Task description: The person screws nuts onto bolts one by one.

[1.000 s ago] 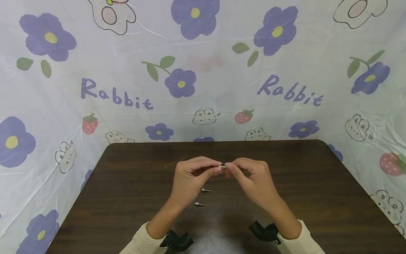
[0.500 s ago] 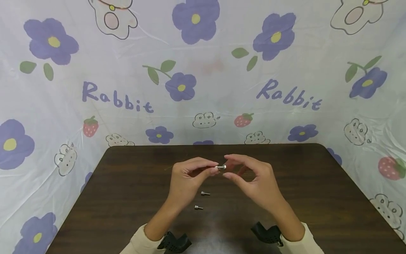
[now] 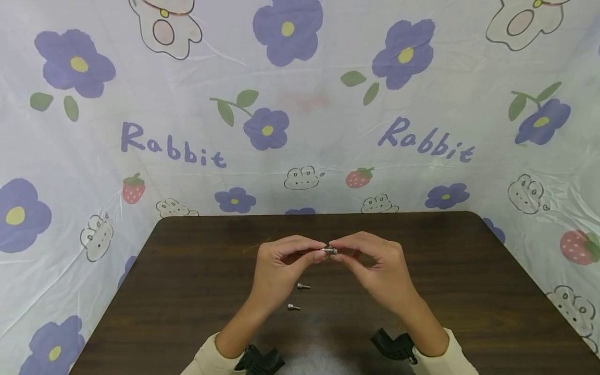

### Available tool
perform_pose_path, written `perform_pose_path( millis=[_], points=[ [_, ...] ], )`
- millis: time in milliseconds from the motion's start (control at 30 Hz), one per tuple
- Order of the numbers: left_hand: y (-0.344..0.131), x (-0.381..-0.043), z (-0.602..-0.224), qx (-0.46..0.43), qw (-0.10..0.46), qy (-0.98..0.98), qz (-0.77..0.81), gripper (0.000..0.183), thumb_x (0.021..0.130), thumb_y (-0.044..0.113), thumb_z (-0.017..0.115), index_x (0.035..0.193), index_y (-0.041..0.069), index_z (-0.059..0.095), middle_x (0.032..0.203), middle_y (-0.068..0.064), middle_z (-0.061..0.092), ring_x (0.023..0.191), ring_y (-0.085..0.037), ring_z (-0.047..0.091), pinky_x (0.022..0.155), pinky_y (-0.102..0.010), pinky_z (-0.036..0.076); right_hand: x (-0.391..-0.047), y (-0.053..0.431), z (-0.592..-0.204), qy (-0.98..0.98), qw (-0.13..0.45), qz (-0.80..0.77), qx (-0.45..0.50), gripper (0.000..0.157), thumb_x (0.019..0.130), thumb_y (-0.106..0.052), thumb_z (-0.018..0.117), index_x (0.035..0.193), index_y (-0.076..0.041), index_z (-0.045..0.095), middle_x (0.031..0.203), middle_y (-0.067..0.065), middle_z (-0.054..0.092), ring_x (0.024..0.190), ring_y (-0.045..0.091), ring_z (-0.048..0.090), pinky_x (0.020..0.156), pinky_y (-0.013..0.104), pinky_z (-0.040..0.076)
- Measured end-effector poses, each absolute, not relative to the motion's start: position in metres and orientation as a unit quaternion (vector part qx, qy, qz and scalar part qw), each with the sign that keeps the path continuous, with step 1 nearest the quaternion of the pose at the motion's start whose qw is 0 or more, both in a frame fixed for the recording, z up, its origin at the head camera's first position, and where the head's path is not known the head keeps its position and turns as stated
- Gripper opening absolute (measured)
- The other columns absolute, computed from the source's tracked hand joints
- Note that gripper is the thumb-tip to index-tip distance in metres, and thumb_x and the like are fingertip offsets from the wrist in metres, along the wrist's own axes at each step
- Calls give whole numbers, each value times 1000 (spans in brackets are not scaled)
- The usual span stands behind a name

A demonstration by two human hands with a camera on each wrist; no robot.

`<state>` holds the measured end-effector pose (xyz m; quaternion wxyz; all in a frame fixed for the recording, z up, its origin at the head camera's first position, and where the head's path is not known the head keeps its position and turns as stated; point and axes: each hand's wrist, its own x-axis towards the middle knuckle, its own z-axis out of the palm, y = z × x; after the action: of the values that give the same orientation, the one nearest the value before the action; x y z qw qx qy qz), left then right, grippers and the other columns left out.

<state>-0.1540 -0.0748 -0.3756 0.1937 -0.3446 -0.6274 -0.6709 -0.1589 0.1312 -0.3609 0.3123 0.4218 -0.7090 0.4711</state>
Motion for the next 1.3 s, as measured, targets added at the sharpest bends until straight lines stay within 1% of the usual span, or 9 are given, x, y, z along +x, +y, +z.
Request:
perform_pose_path(
  millis=[133,333,433,600,733,767,900,1100,1300],
  points=[
    [-74,-153,-375,-343,192,-629,-671,13,89,-5,73,102,-4,77,94,-14,75,84,-24,75,74,-40,63,-158,131,-362,-716,310,470,413,36,74,12,83,102,-9,78,91,1,75,70,9,64,64,17,53],
    [-74,-152,-376,-348,189,-629,-670,13,90,-6,72,102,-5,77,93,-14,75,83,-24,75,74,-40,63,-155,130,-365,-738,260,489,386,21,88,7,74,91,-14,76,82,-3,73,68,8,64,61,21,55],
    [-73,-151,-376,-350,186,-630,-668,12,90,-5,72,101,-5,77,93,-14,75,83,-24,75,73,-41,63,-154,128,-366,-743,251,495,375,26,94,5,67,79,-15,73,73,-5,70,63,9,64,58,23,55],
    [-73,-152,-375,-349,186,-626,-672,13,89,-6,72,101,-5,76,92,-15,75,82,-24,75,73,-41,63,-155,129,-368,-749,252,498,357,38,101,0,58,67,-16,68,64,-8,65,52,7,53,50,19,46],
    [-75,-154,-374,-346,197,-627,-670,13,88,-7,73,101,-6,76,93,-15,75,82,-25,75,73,-40,63,-156,132,-364,-749,257,495,358,13,94,0,70,89,-12,73,74,-5,70,61,7,63,56,22,54],
    [-76,-154,-374,-346,200,-628,-668,13,88,-7,73,101,-6,76,93,-14,75,82,-24,75,73,-40,63,-156,133,-363,-748,260,492,363,12,90,1,74,97,-10,73,79,-3,72,66,8,66,59,23,56],
    [-77,-155,-373,-344,203,-632,-664,14,89,-7,72,101,-4,77,93,-13,75,82,-24,76,73,-39,63,-157,133,-361,-738,277,477,388,41,78,5,84,117,-5,72,92,0,74,76,11,70,64,26,59],
    [-76,-155,-374,-346,195,-626,-671,14,89,-7,72,102,-5,76,93,-15,75,83,-24,76,74,-40,63,-159,130,-361,-710,306,476,419,43,71,14,84,109,-4,76,94,5,76,76,13,70,65,22,58],
    [-76,-155,-375,-347,191,-625,-673,14,89,-8,72,102,-4,76,94,-15,75,85,-25,76,75,-40,63,-158,130,-360,-709,309,473,420,37,75,13,82,105,-6,77,93,3,76,73,11,67,65,18,55]
  ],
)
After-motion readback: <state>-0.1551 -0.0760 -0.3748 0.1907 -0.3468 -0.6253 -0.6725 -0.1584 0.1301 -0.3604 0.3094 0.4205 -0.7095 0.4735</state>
